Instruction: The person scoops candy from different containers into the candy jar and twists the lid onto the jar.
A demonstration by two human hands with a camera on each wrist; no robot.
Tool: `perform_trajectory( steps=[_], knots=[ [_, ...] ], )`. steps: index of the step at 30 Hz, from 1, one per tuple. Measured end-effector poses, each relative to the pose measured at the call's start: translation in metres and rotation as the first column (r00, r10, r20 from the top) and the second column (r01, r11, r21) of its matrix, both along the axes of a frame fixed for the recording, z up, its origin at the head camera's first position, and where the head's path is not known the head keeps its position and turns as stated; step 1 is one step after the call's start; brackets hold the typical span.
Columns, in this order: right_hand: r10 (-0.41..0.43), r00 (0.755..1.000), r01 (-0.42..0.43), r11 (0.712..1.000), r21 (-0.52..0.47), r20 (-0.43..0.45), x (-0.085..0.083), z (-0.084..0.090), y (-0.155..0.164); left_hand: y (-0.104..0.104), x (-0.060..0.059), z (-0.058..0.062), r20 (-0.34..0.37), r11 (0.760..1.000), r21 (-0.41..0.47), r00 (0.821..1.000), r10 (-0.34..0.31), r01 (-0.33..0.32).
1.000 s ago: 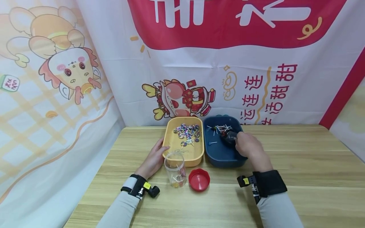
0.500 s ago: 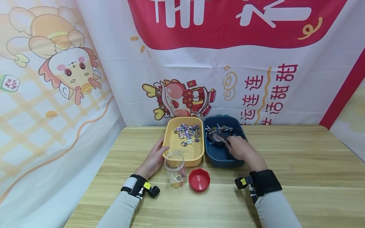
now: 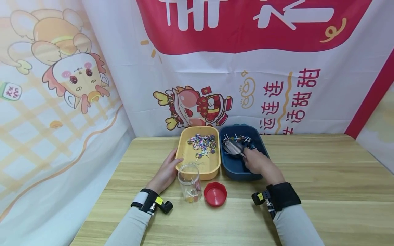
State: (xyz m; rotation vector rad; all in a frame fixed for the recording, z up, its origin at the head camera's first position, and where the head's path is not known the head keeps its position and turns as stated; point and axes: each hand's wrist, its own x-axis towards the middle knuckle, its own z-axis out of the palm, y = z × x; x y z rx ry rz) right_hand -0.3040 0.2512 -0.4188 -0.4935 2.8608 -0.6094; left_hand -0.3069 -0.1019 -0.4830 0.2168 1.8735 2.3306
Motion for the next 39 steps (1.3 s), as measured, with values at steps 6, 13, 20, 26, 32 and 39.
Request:
perform_trajectory(
  steps=[6, 13, 20, 26, 32, 39],
  knots=[
    [0.009, 0.999, -0.009, 1.0, 0.0, 0.042, 0.0, 0.002, 0.001, 0.0, 0.001, -0.001, -0.006, 1.0, 0.003, 1.0, -0.002, 0.002],
    [0.017, 0.995, -0.015, 1.0, -0.021, 0.095, 0.0, 0.002, 0.003, 0.0, 0.001, 0.0, -0.017, 1.0, 0.013, 1.0, -0.007, 0.007],
    [0.024, 0.996, -0.017, 0.996, -0.083, 0.083, 0.001, 0.003, 0.007, 0.0, 0.001, -0.001, -0.012, 1.0, 0.015, 1.0, -0.003, 0.004],
    [0.064, 0.996, -0.072, 0.986, -0.148, -0.062, 0.007, 0.015, 0.013, 0.0, 0.002, -0.002, -0.016, 1.0, 0.017, 1.0, -0.004, 0.004],
    [0.078, 0.991, -0.1, 0.973, -0.209, -0.109, 0.019, 0.04, 0.014, 0.0, 0.001, -0.002, -0.036, 1.0, 0.027, 0.999, -0.007, 0.008],
    [0.113, 0.981, -0.145, 0.966, -0.216, -0.155, 0.04, 0.07, 0.008, 0.0, 0.001, -0.004, -0.022, 1.0, 0.024, 1.0, -0.001, 0.002]
  ],
)
